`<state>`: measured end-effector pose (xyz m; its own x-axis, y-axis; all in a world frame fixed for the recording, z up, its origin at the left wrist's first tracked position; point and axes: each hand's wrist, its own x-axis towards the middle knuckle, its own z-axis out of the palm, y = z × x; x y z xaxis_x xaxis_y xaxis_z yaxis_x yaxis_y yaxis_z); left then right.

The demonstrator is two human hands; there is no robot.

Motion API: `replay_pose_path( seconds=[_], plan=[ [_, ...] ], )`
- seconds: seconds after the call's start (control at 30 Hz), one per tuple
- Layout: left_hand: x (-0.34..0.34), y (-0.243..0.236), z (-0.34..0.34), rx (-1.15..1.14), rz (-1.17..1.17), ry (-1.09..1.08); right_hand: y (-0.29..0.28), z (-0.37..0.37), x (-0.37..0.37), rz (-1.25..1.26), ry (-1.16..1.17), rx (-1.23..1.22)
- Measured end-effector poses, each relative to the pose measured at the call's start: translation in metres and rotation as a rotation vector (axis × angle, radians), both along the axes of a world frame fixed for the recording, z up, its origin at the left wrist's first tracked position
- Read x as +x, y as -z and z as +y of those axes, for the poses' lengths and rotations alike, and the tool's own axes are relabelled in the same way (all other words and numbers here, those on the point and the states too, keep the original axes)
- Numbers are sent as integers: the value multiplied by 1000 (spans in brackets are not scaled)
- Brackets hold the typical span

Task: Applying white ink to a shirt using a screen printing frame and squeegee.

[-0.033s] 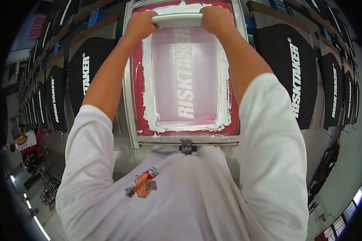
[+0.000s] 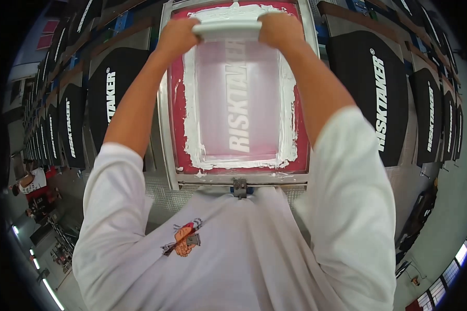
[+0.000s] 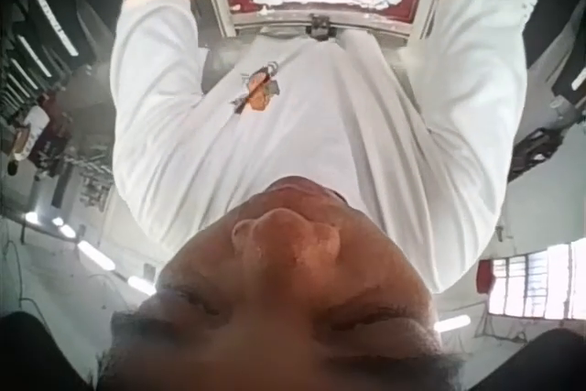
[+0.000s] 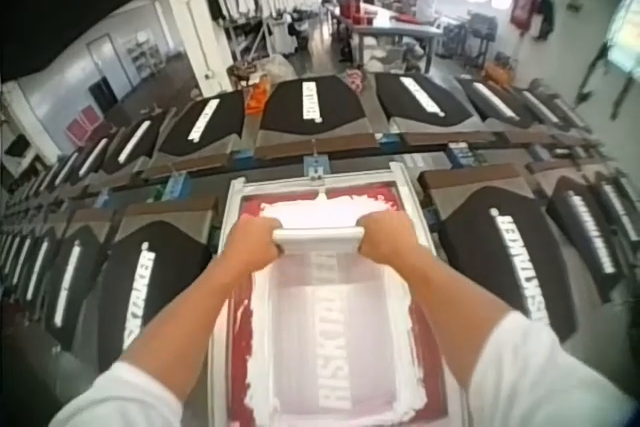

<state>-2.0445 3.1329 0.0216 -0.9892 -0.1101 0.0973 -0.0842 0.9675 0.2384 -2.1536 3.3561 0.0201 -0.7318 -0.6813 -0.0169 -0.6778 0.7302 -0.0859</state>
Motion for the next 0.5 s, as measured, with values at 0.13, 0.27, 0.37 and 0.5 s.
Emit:
replay_pose_path(
  seconds=[0.13,0.27,0.37,0.5],
  plan=[
    [155,-38,66,-13,-274,58,-14,79,151,-228,-34,21],
    [282,-3,149,244,-1,33,2,146,258,-310,-67,-219],
    [262,25,134,179,215,-14,19,128,240,28,-126,-428],
    [126,47,53,73,404,45,37,53,113,41,-20,-310]
  ],
)
